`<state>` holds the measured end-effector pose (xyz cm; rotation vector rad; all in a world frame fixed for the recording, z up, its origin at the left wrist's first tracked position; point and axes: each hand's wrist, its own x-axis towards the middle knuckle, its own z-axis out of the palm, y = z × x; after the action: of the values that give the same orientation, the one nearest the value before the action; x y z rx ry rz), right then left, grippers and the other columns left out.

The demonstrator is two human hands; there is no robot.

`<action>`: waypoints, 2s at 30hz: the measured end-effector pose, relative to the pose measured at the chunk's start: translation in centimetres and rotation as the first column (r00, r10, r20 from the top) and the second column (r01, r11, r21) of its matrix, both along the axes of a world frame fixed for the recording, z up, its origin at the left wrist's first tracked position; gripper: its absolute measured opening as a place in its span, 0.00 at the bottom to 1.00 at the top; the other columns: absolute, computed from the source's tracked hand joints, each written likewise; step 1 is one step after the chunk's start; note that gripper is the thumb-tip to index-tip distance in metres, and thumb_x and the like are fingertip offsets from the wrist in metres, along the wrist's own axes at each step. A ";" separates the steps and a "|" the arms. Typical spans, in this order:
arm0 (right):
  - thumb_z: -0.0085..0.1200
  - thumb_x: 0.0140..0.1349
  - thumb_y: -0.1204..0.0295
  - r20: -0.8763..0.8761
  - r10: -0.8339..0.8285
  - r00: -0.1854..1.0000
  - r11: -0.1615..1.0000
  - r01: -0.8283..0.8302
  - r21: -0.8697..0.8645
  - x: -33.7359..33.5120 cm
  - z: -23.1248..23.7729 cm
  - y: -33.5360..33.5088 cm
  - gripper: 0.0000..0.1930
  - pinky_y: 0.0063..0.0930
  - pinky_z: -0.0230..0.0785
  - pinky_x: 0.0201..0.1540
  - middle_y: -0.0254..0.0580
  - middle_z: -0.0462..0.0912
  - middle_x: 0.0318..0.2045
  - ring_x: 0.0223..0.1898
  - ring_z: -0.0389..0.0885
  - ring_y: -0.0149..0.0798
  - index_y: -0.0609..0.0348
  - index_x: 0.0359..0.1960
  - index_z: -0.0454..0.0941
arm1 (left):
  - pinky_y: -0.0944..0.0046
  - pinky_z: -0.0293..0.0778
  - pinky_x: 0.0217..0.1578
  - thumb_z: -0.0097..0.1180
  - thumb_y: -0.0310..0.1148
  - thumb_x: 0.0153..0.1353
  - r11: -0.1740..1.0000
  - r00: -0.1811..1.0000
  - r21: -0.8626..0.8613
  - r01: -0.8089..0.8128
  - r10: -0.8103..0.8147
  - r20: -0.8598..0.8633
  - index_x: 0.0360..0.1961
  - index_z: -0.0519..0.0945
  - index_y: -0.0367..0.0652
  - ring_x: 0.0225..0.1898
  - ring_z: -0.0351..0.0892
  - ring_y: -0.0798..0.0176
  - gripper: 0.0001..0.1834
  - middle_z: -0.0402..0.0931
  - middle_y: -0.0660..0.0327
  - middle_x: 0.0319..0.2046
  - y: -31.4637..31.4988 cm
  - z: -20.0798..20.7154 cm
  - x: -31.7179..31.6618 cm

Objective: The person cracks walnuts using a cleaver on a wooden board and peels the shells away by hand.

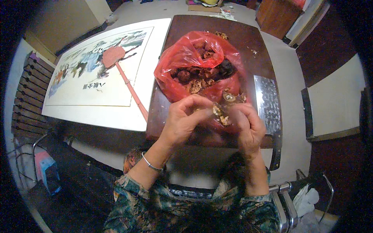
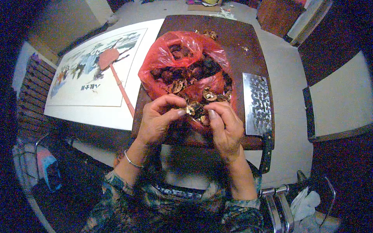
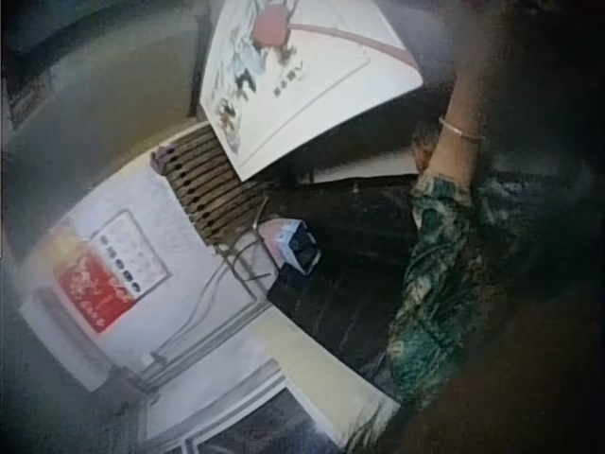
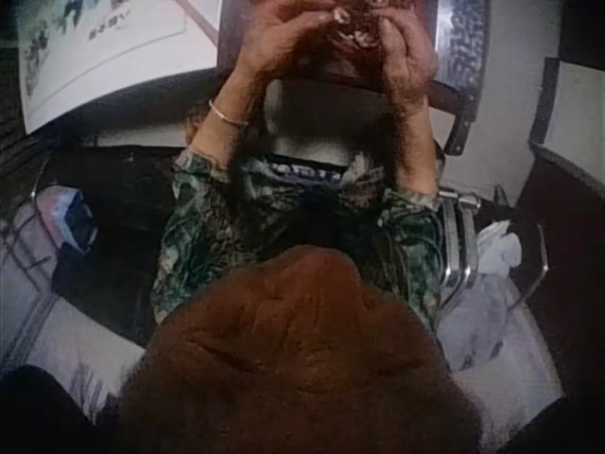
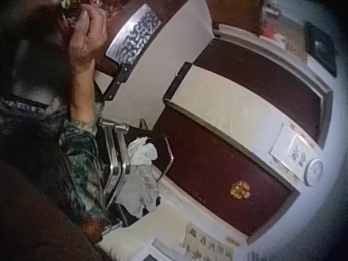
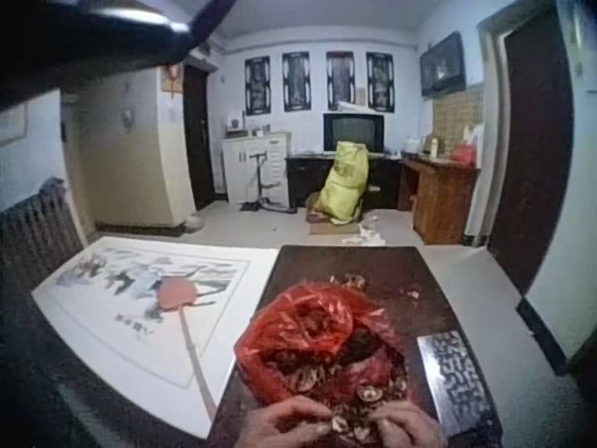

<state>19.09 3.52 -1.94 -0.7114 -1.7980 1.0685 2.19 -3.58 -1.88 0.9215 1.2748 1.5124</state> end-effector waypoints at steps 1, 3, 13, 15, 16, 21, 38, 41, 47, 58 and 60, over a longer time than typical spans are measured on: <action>0.48 0.59 0.77 0.031 0.033 0.999 0.998 -0.034 0.049 -0.2 0.0 0.1 0.06 0.29 0.71 0.33 0.47 0.77 0.30 0.28 0.78 0.40 0.66 0.34 0.75 | 0.70 0.70 0.43 0.59 0.24 0.52 1.000 0.999 0.006 0.005 -0.005 -0.033 0.36 0.79 0.36 0.38 0.74 0.69 0.08 0.77 0.63 0.36 -0.1 0.0 -0.1; 0.47 0.60 0.77 0.111 0.086 0.990 0.983 -0.102 0.151 -0.4 0.3 0.8 0.05 0.29 0.69 0.31 0.45 0.77 0.26 0.24 0.77 0.40 0.65 0.31 0.75 | 0.69 0.69 0.44 0.58 0.23 0.51 1.000 0.998 0.016 0.021 -0.021 -0.053 0.35 0.79 0.36 0.39 0.74 0.69 0.08 0.76 0.62 0.36 0.1 -0.1 0.1; 0.50 0.57 0.77 0.088 0.023 0.996 0.975 -0.042 0.220 -0.1 -0.2 2.1 0.03 0.30 0.70 0.32 0.45 0.78 0.26 0.28 0.78 0.41 0.65 0.31 0.75 | 0.73 0.70 0.36 0.58 0.24 0.53 0.999 1.000 -0.035 0.006 -0.005 0.028 0.37 0.78 0.36 0.34 0.73 0.73 0.09 0.76 0.64 0.34 0.3 -0.4 1.1; 0.52 0.57 0.77 0.134 0.129 0.983 0.976 -0.149 0.158 0.2 0.0 2.0 0.04 0.29 0.70 0.33 0.45 0.78 0.27 0.29 0.79 0.40 0.65 0.32 0.76 | 0.74 0.70 0.34 0.58 0.25 0.54 1.000 1.000 -0.025 0.013 -0.013 0.003 0.38 0.78 0.36 0.31 0.73 0.75 0.09 0.76 0.66 0.32 0.1 -0.5 1.1; 0.53 0.56 0.77 0.154 0.182 0.971 0.972 -0.202 0.124 0.3 0.1 2.0 0.05 0.29 0.70 0.33 0.45 0.78 0.28 0.29 0.79 0.40 0.64 0.33 0.77 | 0.74 0.70 0.35 0.58 0.25 0.54 1.000 1.000 -0.011 0.012 -0.012 -0.019 0.37 0.78 0.36 0.32 0.73 0.75 0.09 0.76 0.66 0.32 0.0 -0.4 1.0; 0.58 0.52 0.75 0.224 0.182 0.957 0.974 -0.207 0.091 0.1 0.5 1.4 0.06 0.31 0.70 0.31 0.46 0.79 0.27 0.28 0.79 0.42 0.64 0.32 0.78 | 0.71 0.69 0.41 0.58 0.26 0.53 0.992 0.977 0.122 0.027 0.000 -0.213 0.34 0.78 0.35 0.35 0.73 0.71 0.08 0.76 0.64 0.33 0.3 -0.8 0.8; 0.55 0.53 0.77 0.270 0.139 0.953 0.950 -0.205 0.235 -0.1 0.1 1.0 0.05 0.35 0.70 0.26 0.48 0.78 0.25 0.25 0.78 0.47 0.64 0.31 0.76 | 0.73 0.74 0.35 0.57 0.25 0.56 0.999 0.996 0.046 0.020 -0.016 -0.092 0.36 0.77 0.34 0.32 0.77 0.72 0.07 0.78 0.63 0.32 0.0 -0.7 0.8; 0.56 0.52 0.77 0.258 0.156 0.954 0.953 -0.214 0.214 -0.2 0.0 0.9 0.05 0.35 0.70 0.26 0.48 0.78 0.24 0.25 0.78 0.47 0.64 0.31 0.76 | 0.72 0.75 0.35 0.57 0.25 0.56 0.998 0.998 0.053 0.041 -0.038 -0.059 0.37 0.77 0.34 0.32 0.77 0.72 0.08 0.78 0.62 0.31 -0.2 -0.7 0.7; 0.55 0.53 0.77 0.305 0.113 0.946 0.947 -0.195 0.254 -0.3 0.2 0.4 0.05 0.36 0.70 0.26 0.49 0.78 0.25 0.26 0.78 0.49 0.64 0.30 0.76 | 0.72 0.74 0.35 0.57 0.25 0.56 0.999 0.995 0.035 0.034 -0.030 -0.100 0.36 0.77 0.34 0.32 0.77 0.72 0.08 0.78 0.62 0.31 -0.2 -0.7 0.8; 0.54 0.55 0.76 0.265 0.175 0.948 0.961 -0.223 0.162 -0.2 -0.1 0.6 0.05 0.36 0.70 0.29 0.50 0.78 0.26 0.27 0.79 0.49 0.64 0.32 0.76 | 0.73 0.73 0.37 0.58 0.26 0.55 1.000 1.000 0.010 -0.014 0.014 0.005 0.36 0.78 0.35 0.33 0.76 0.73 0.08 0.78 0.63 0.31 -0.2 -1.0 1.1; 0.54 0.55 0.75 0.289 0.171 0.942 0.961 -0.224 0.162 -0.3 0.1 0.5 0.05 0.36 0.70 0.29 0.50 0.79 0.26 0.27 0.79 0.49 0.64 0.32 0.76 | 0.73 0.73 0.37 0.58 0.26 0.55 0.999 0.996 0.026 -0.029 0.031 -0.088 0.35 0.78 0.35 0.33 0.76 0.73 0.08 0.78 0.63 0.31 -0.2 -0.8 1.1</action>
<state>18.81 4.05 -1.80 -0.5892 -2.2161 0.9423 3.33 -3.78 -2.66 0.9995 1.3407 1.5282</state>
